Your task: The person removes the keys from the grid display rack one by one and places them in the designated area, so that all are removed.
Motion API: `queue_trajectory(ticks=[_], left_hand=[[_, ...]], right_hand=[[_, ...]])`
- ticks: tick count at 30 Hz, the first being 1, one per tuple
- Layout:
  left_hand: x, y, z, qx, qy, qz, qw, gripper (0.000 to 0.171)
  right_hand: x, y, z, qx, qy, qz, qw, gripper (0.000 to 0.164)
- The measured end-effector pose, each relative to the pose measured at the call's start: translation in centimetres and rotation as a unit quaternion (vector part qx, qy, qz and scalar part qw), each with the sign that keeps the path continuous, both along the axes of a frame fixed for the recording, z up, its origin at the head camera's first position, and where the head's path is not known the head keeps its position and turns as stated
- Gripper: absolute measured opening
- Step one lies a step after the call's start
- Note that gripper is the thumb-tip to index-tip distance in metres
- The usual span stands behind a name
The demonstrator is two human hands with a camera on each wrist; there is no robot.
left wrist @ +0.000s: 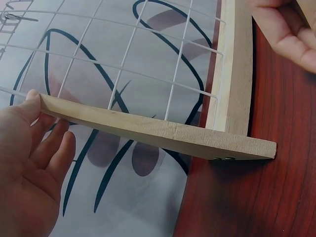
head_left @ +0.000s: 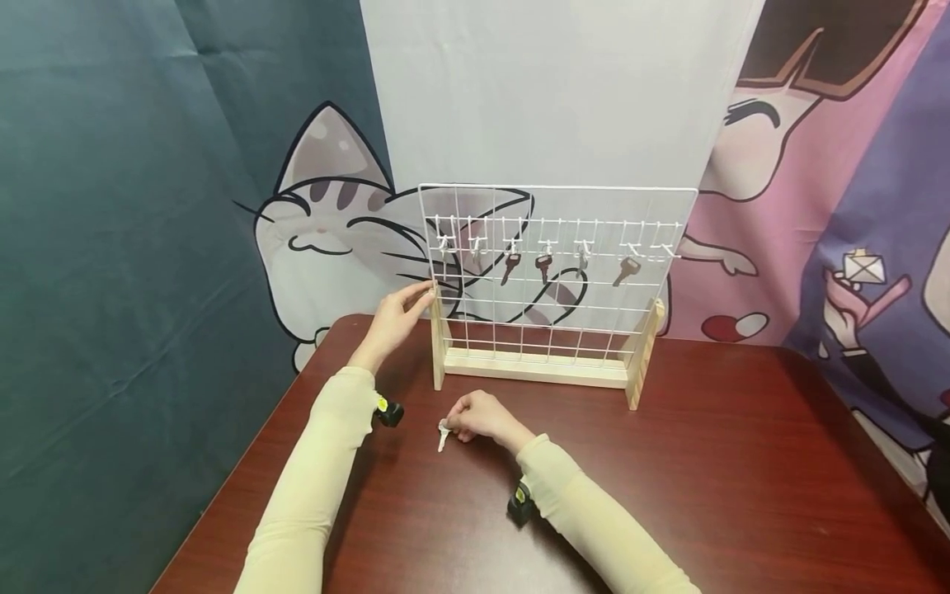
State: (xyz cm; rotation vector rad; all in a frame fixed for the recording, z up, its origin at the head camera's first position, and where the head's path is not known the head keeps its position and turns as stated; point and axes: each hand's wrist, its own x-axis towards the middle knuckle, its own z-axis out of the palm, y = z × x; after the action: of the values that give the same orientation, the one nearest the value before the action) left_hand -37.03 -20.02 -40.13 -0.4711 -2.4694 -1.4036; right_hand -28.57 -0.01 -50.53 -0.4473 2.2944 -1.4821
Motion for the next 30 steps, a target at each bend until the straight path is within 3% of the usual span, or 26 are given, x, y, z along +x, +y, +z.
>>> queue_trajectory(ticks=[5, 9, 30], left_hand=[[-0.05, -0.12, 0.00, -0.003, -0.005, -0.002, 1.0000, 0.046], [-0.14, -0.21, 0.14, -0.006, -0.001, -0.002, 1.0000, 0.047], [-0.31, -0.13, 0.07, 0.002, -0.014, -0.013, 0.9998, 0.046]], right_hand=[[-0.15, -0.36, 0.27, 0.066, 0.034, 0.000, 0.997, 0.016], [-0.53, -0.60, 0.52, 0.087, 0.048, 0.002, 0.995, 0.018], [-0.99, -1.02, 0.43, 0.084, 0.048, -0.010, 0.995, 0.018]])
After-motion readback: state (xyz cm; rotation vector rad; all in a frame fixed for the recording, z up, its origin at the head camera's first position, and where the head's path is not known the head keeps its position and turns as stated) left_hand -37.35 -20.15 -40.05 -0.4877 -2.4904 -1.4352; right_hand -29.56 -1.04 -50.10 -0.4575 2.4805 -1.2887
